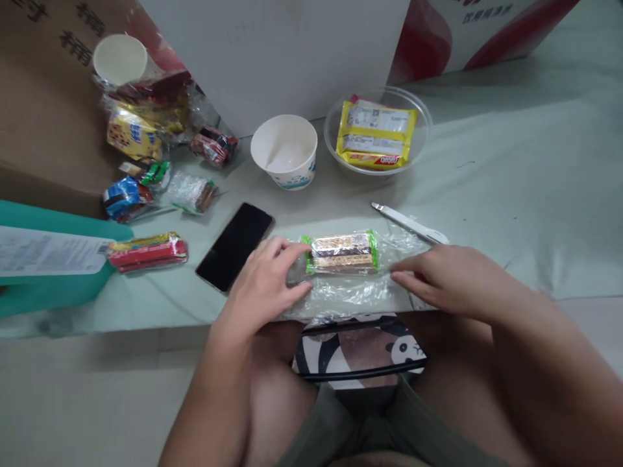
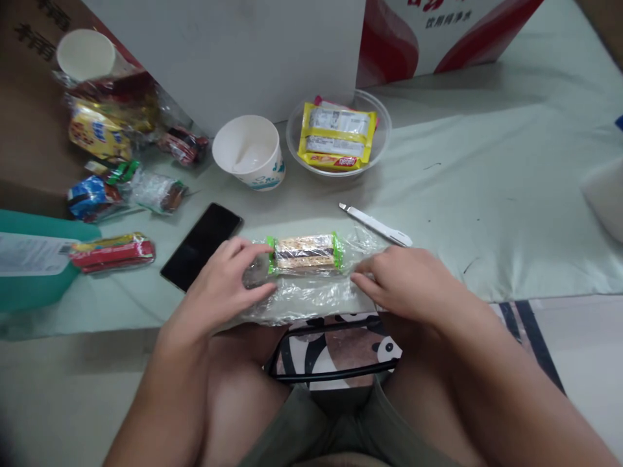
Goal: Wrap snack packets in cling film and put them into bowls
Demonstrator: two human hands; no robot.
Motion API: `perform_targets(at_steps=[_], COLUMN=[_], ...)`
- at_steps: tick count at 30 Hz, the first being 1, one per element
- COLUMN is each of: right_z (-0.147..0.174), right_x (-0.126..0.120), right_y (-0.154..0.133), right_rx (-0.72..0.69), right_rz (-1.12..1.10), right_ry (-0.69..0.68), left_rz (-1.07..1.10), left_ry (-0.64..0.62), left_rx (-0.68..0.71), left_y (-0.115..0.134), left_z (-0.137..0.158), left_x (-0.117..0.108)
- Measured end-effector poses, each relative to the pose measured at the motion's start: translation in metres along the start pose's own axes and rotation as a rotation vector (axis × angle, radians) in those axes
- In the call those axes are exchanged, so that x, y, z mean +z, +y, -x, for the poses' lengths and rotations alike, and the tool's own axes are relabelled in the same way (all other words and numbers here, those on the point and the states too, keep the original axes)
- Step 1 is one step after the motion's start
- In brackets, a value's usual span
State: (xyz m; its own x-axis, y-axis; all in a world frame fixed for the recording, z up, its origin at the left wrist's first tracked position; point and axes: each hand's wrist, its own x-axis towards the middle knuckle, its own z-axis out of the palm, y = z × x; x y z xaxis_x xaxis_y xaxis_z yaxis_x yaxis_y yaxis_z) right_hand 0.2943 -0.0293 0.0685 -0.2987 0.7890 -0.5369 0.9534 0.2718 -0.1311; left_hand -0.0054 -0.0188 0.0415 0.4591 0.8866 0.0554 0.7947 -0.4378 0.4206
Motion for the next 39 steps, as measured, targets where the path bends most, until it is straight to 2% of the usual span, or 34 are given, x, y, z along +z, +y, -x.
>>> perform_targets(at_steps=[2,4,7,10,12,13,14,16,18,21,24,26,29,32,34,39], right_z=[-0.004,-0.008,-0.011,-0.004,0.003,0.005,0.006,0.002,-0.009,-0.025,-0.031,-0.031,-0.031,-0.034,-0.036,-0.038], right_x=[0.007,0.012,0.015,0.010,0.007,0.007,0.008,0.012,0.019,0.029,0.035,0.036,0.038,0.038,0.037,0.036], right_y=[0.003,0.007,0.008,-0.004,-0.018,-0.027,-0.035,-0.048,-0.054,-0.052,-0.047,-0.047,-0.050,-0.055,-0.057,-0.055], right_rx=[0.051,0.091,0.092,0.093,-0.013,-0.132,-0.276,-0.542,-0.643,-0.515,-0.368,-0.338,-0.318,-0.294,-0.283,-0.293], right_rz=[0.016,0.014,-0.092,-0.258,-0.339,-0.367,-0.384,-0.383,-0.361,-0.312,-0.204,-0.149,-0.124,-0.127,-0.134,-0.199], right_ry=[0.147,0.299,0.499,0.828,1.017,1.047,1.028,0.905,0.802,0.739,0.612,0.528,0.503,0.530,0.535,0.546], left_rz=[-0.051,-0.045,0.077,0.255,0.346,0.381,0.415,0.499,0.589,0.643,0.595,0.550,0.486,0.507,0.658,1.310], left_ry=[0.010,0.098,0.212,0.311,0.399,0.429,0.444,0.435,0.420,0.402,0.317,0.217,0.061,0.056,0.081,0.074], left_rx=[-0.045,-0.050,-0.031,-0.099,-0.141,-0.163,-0.193,-0.277,-0.365,-0.440,-0.500,-0.547,-0.585,-0.572,-0.599,-0.777], left_y=[-0.002,-0.005,-0.009,-0.009,-0.005,-0.002,0.001,0.006,0.010,0.009,0.004,0.003,0.005,0.007,0.008,0.019], left_z=[-0.002,-0.004,-0.009,-0.016,-0.021,-0.024,-0.027,-0.031,-0.035,-0.040,-0.041,-0.038,-0.030,-0.022,-0.021,-0.027], left_x=[0.004,0.008,0.012,0.014,0.014,0.014,0.014,0.014,0.016,0.019,0.020,0.017,0.012,0.011,0.010,0.000])
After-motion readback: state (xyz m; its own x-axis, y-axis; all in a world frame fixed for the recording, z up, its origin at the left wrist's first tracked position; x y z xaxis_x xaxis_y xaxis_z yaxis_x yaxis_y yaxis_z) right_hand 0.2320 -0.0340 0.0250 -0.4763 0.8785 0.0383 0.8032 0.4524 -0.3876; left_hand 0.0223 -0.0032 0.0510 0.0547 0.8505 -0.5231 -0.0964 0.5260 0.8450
